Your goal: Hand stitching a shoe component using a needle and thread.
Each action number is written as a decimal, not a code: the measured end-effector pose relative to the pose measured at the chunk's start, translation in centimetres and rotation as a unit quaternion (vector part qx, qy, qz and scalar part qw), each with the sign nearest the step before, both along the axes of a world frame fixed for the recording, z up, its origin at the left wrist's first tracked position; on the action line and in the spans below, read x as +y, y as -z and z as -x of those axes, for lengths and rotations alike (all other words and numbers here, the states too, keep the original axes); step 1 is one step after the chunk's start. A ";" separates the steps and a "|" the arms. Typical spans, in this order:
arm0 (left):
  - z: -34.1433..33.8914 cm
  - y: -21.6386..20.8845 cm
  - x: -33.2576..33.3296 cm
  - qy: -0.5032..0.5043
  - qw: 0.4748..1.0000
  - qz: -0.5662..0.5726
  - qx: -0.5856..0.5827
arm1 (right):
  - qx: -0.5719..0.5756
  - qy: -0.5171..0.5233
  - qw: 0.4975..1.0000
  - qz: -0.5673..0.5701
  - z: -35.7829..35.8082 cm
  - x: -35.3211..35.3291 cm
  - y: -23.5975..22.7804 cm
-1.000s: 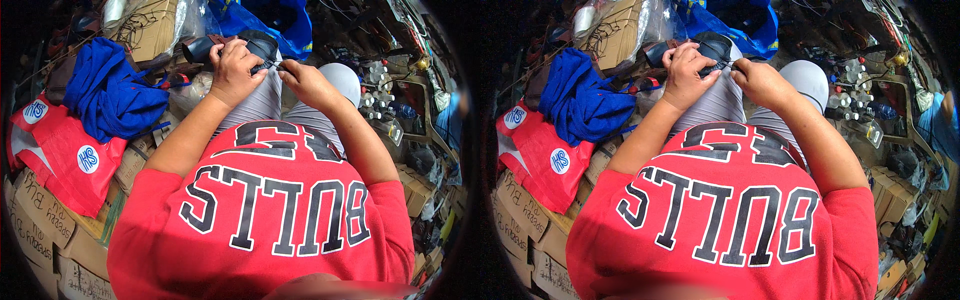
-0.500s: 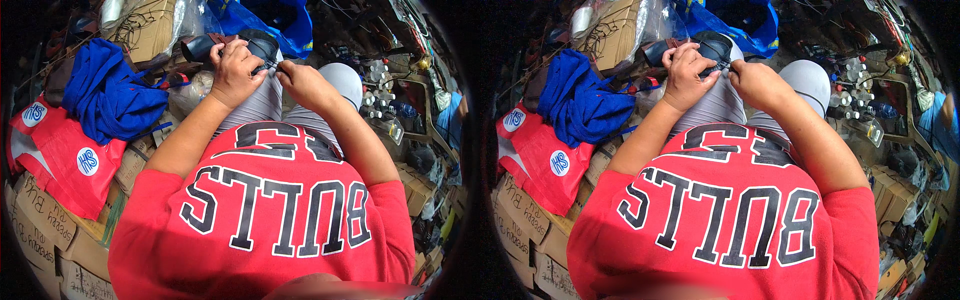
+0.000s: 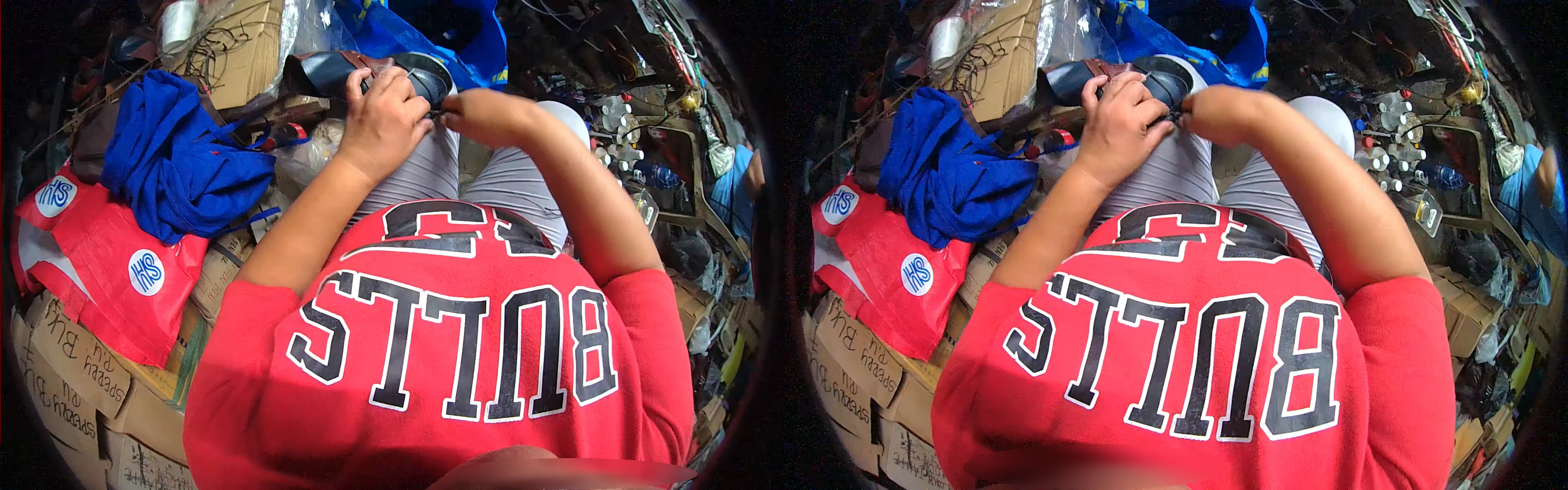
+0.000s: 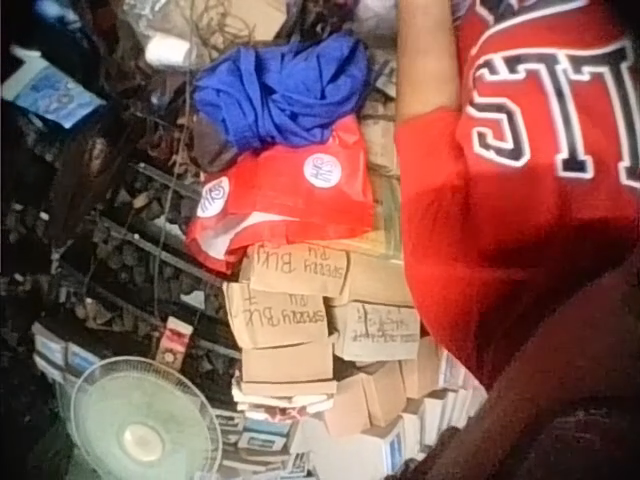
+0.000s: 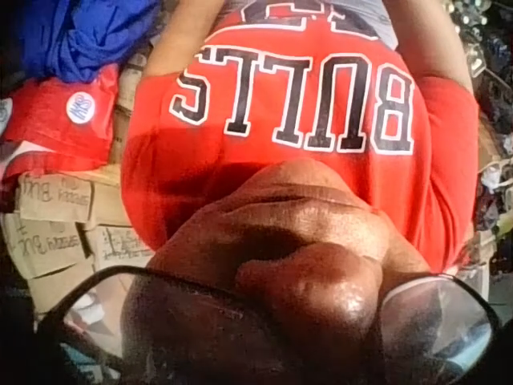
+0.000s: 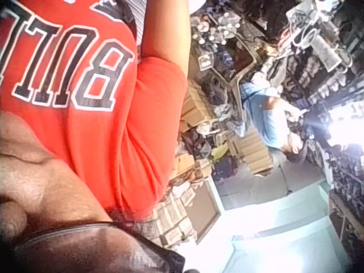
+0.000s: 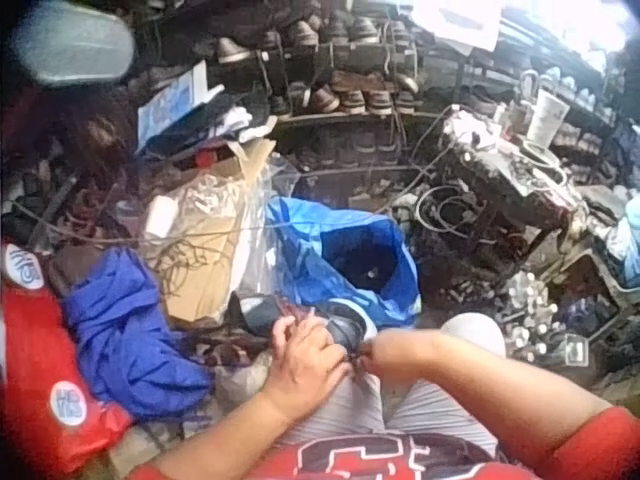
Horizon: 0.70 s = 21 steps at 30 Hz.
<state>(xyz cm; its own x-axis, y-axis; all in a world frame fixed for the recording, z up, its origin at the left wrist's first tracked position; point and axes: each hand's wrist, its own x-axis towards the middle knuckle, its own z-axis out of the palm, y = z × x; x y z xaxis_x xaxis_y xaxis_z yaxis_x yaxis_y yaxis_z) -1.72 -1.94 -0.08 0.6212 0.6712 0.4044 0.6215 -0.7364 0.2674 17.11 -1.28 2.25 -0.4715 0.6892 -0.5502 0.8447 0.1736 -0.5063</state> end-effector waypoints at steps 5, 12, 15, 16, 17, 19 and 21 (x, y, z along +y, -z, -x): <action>0.3 -3.5 4.9 0.101 0.986 0.125 0.050 | -0.008 0.093 0.991 -0.095 -0.6 -3.3 -1.5; -2.3 -1.7 9.4 0.158 0.948 0.260 0.095 | -0.021 0.049 0.983 -0.178 -2.3 -2.8 -1.2; -1.9 -0.5 9.3 0.145 0.895 0.420 0.036 | 0.050 0.095 0.987 -0.116 -3.4 -3.0 -0.6; -1.7 0.0 9.1 0.147 0.888 0.437 0.003 | 0.111 0.132 0.982 -0.076 -3.6 -3.1 -0.3; -1.6 0.5 9.0 0.149 0.887 0.437 0.004 | 0.110 0.134 0.982 -0.075 -3.9 -3.1 -0.2; -1.3 0.8 8.8 0.141 0.887 0.435 -0.060 | 0.200 0.250 0.930 0.179 -3.9 -2.8 -1.3; -1.3 0.1 8.5 0.123 0.859 0.492 -0.064 | 0.215 0.305 0.900 0.225 -3.8 -3.3 -2.4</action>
<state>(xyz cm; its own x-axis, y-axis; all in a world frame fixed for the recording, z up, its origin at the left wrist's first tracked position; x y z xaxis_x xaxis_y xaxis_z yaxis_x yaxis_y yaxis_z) -0.43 6.59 -0.18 0.7865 0.5812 -0.2087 0.3983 -0.2191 0.8907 20.88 -4.56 4.63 -0.3172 0.6447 -0.6956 0.4227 -0.5605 -0.7122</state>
